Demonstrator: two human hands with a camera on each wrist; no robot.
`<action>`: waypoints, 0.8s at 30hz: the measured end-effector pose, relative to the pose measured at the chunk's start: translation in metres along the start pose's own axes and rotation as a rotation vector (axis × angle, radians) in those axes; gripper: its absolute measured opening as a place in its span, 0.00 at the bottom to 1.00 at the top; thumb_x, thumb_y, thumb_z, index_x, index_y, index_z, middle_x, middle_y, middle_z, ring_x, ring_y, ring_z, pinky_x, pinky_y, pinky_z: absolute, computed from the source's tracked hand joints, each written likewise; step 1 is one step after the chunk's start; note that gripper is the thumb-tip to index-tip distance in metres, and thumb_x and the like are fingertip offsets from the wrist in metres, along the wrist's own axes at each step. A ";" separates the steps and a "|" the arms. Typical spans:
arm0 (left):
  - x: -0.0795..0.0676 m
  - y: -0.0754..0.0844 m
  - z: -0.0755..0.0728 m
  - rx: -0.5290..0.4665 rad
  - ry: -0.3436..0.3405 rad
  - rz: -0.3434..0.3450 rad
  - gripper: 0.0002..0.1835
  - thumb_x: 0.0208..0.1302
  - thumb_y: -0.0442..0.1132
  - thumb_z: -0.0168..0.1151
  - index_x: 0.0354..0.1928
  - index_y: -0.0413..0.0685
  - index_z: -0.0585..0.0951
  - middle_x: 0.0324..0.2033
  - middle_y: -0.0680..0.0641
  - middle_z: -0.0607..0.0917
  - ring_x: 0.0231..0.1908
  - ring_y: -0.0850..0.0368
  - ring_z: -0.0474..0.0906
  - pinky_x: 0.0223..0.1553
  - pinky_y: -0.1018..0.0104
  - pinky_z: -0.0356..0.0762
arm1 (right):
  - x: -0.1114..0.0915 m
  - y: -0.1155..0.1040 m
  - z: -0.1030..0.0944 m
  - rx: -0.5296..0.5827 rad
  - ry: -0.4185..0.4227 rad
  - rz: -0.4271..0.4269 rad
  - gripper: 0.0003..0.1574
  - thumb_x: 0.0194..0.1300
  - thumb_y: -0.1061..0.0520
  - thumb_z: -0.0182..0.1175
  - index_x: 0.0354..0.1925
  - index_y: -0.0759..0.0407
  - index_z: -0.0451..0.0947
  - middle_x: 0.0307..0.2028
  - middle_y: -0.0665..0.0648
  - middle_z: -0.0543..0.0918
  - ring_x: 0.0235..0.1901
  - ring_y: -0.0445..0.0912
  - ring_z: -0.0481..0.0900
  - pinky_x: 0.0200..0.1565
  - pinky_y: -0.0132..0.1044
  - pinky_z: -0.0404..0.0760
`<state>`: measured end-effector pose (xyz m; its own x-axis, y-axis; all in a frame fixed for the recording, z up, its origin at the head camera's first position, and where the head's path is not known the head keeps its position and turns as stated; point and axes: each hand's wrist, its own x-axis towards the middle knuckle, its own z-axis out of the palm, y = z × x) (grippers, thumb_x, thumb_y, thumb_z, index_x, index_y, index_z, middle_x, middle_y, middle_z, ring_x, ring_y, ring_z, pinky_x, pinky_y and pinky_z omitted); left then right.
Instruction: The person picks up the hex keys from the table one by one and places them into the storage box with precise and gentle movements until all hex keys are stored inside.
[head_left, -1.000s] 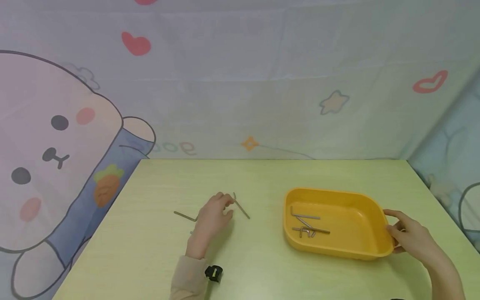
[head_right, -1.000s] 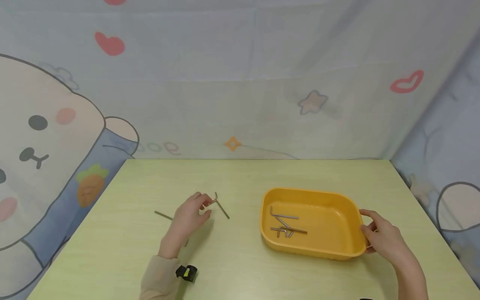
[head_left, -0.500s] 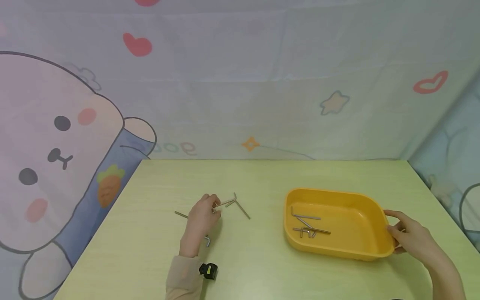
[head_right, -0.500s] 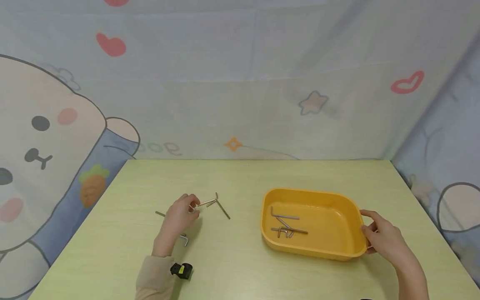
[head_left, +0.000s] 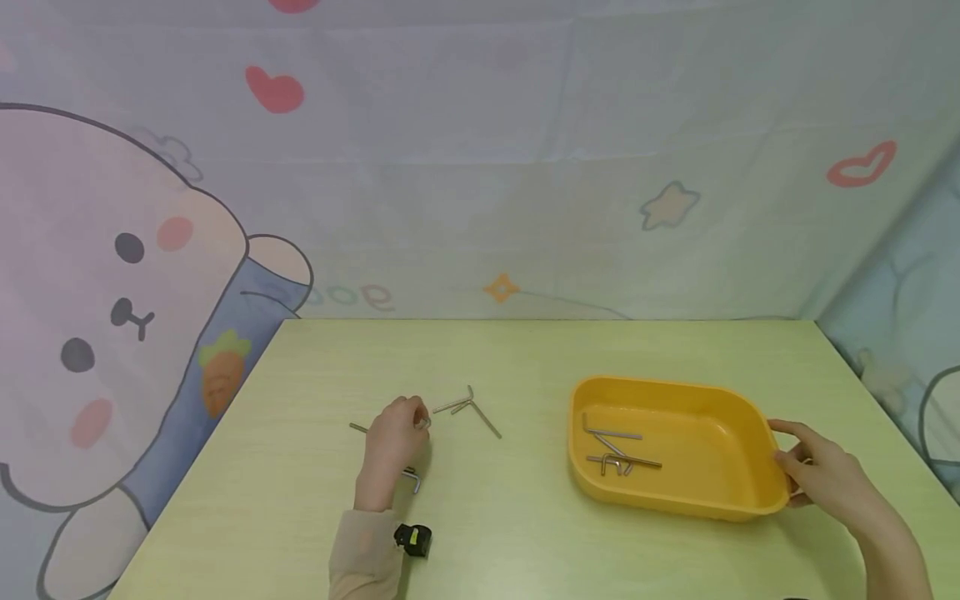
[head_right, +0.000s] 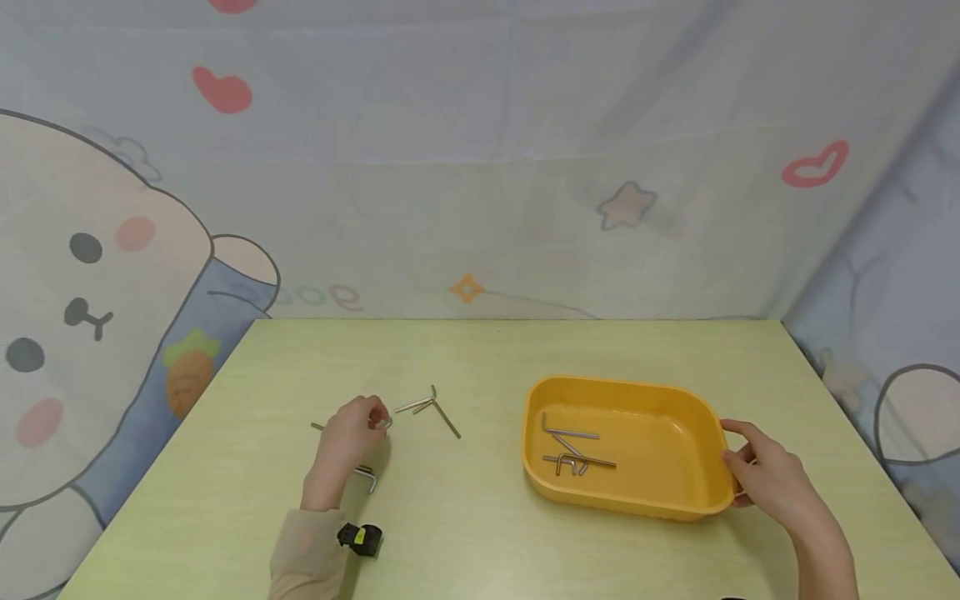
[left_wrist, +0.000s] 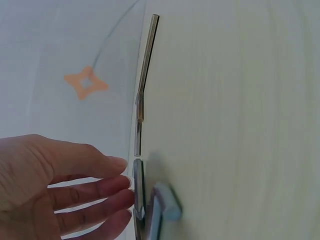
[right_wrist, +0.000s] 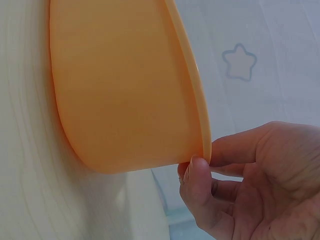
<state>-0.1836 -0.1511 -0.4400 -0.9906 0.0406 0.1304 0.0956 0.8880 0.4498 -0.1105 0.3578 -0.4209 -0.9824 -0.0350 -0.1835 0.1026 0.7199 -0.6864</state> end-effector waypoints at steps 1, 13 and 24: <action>0.000 0.000 0.000 0.009 -0.006 -0.001 0.08 0.51 0.27 0.62 0.35 0.40 0.81 0.29 0.45 0.79 0.24 0.56 0.70 0.23 0.66 0.68 | 0.000 0.000 0.000 0.000 0.000 0.000 0.32 0.74 0.59 0.43 0.69 0.74 0.50 0.35 0.61 0.76 0.27 0.39 0.76 0.30 0.34 0.84; 0.001 -0.003 0.002 0.041 -0.034 -0.009 0.10 0.52 0.24 0.59 0.36 0.41 0.82 0.27 0.46 0.77 0.24 0.56 0.70 0.23 0.66 0.69 | -0.001 -0.003 0.000 -0.003 0.004 0.006 0.31 0.75 0.59 0.43 0.69 0.73 0.50 0.35 0.61 0.77 0.26 0.39 0.76 0.29 0.33 0.84; 0.003 -0.003 0.004 0.040 -0.044 -0.010 0.13 0.50 0.21 0.57 0.36 0.41 0.81 0.28 0.46 0.78 0.25 0.55 0.71 0.24 0.65 0.69 | -0.001 -0.001 0.001 -0.004 0.006 -0.003 0.32 0.74 0.59 0.43 0.69 0.73 0.50 0.35 0.61 0.77 0.26 0.39 0.77 0.29 0.33 0.83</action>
<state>-0.1868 -0.1513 -0.4446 -0.9949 0.0510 0.0869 0.0827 0.9058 0.4155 -0.1095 0.3564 -0.4201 -0.9836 -0.0330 -0.1772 0.0989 0.7229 -0.6839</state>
